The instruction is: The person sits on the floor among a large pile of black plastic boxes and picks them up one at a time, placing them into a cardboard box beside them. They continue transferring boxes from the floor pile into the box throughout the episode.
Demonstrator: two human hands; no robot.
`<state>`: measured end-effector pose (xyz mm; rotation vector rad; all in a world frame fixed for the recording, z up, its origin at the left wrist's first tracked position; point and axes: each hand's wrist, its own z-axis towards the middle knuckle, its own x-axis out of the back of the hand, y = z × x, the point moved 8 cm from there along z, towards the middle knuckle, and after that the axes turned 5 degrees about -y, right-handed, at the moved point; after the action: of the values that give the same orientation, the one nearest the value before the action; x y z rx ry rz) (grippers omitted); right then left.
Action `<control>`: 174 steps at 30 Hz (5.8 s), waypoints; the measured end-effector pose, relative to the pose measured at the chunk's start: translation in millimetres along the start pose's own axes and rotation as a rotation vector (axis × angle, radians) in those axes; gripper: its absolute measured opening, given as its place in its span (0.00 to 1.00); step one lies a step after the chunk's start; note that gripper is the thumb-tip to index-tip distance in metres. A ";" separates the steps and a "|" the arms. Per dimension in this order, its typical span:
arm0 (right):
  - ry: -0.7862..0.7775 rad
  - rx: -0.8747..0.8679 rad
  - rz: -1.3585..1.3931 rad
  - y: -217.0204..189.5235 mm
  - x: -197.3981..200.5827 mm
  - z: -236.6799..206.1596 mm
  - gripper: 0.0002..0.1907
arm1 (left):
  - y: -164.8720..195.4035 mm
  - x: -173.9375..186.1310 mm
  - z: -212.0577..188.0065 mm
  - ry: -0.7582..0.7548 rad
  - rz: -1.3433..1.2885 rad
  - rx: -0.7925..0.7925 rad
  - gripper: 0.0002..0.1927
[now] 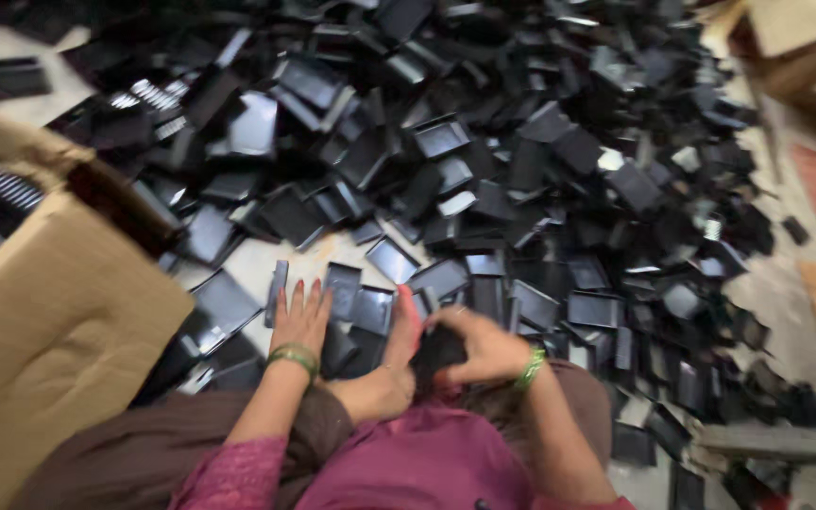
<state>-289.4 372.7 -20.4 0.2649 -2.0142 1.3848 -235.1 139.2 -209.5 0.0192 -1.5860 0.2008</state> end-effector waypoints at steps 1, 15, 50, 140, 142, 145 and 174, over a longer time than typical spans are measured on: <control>-0.095 0.068 0.074 -6.2 -13.7 -8.3 0.40 | 16.4 -11.2 0.4 0.006 -0.038 -0.082 0.32; -0.183 0.320 0.603 -30.3 -131.7 -22.2 0.43 | 1.8 64.7 -21.1 -0.145 -0.628 0.059 0.55; 0.638 0.103 0.394 -35.2 -56.9 38.7 0.31 | 31.9 25.1 -55.2 -0.023 -1.658 0.083 0.22; 0.756 -0.278 -0.892 128.7 61.4 37.3 0.09 | 21.9 26.5 0.3 -0.016 -2.273 0.375 0.33; 0.970 -0.142 -0.772 88.9 72.3 15.0 0.11 | 24.9 18.7 2.8 0.010 -2.303 0.328 0.32; 0.995 -0.210 -0.340 54.6 65.2 12.5 0.11 | 30.3 10.2 5.8 0.121 -2.243 0.302 0.29; 0.570 0.205 0.039 -89.4 -58.7 57.6 0.37 | 14.9 101.9 -42.9 0.227 -2.368 0.237 0.48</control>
<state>-222.8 272.8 -2.1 -0.0792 -1.4190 1.4876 -197.6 171.4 -109.5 1.8080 -0.4629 -1.3727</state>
